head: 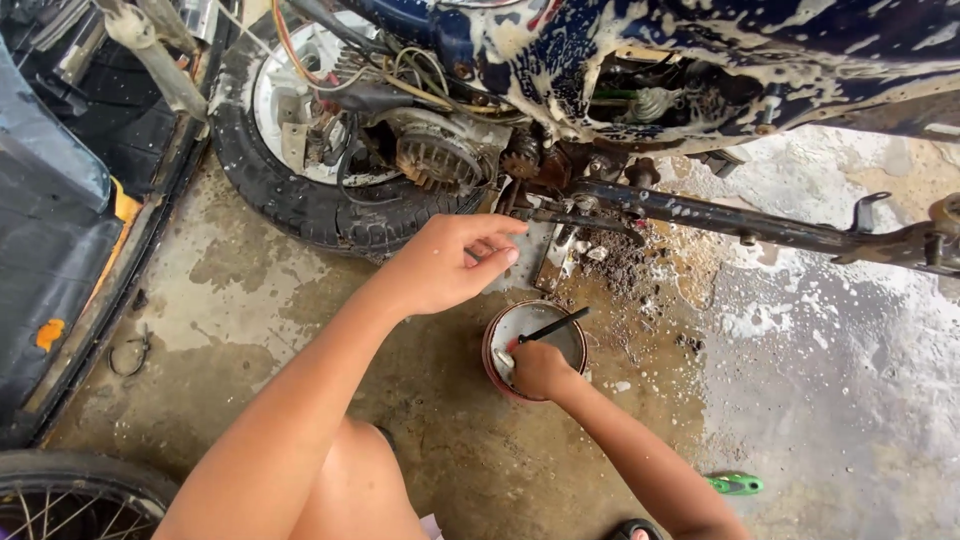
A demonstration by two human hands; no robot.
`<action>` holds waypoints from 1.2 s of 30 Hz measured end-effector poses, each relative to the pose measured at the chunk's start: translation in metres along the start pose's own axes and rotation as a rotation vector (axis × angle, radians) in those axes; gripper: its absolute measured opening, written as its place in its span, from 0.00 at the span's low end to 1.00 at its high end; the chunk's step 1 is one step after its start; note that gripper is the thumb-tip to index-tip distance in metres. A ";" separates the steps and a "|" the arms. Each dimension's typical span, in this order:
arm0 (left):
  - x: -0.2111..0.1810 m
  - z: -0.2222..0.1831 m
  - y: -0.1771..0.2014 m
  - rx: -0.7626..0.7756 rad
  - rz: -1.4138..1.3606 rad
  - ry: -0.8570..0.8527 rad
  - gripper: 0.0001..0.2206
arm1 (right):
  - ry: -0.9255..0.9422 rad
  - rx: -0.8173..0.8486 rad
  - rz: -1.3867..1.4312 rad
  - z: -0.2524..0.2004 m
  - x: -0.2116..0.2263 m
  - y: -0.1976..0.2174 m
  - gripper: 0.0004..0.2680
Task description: The person scrubs the engine and frame of a motorcycle using a brush and a cleaning solution from a can. They briefly move a small plastic stool to sit on it while continuing to scrub the motorcycle parts.
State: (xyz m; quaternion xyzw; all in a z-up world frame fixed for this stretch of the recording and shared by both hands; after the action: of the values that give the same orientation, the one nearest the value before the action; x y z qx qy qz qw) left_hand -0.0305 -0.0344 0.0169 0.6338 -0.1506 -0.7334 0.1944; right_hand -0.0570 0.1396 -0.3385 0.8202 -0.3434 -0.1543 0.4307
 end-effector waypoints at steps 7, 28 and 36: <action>0.006 -0.001 0.007 -0.021 -0.015 0.075 0.18 | 0.035 -0.068 0.673 -0.152 -0.024 0.273 0.13; -0.010 0.006 -0.005 0.104 0.033 0.210 0.18 | 0.354 -1.278 1.076 -0.144 -0.096 0.361 0.10; -0.011 0.007 -0.009 0.103 0.035 0.233 0.19 | 0.362 -1.315 1.356 -0.126 -0.084 0.328 0.09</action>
State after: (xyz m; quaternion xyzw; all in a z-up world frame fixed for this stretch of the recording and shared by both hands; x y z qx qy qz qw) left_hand -0.0369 -0.0220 0.0231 0.7212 -0.1757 -0.6425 0.1906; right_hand -0.1892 0.1453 -0.0020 0.0531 -0.5176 0.0949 0.8487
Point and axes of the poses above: each hand's wrist, its own z-axis towards the middle knuckle, its own y-axis out of the back of the hand, x = y × z, the point moved 6 cm from there along z, towards the middle knuckle, and after that the axes turned 11 degrees about -y, right-handed, at the moved point
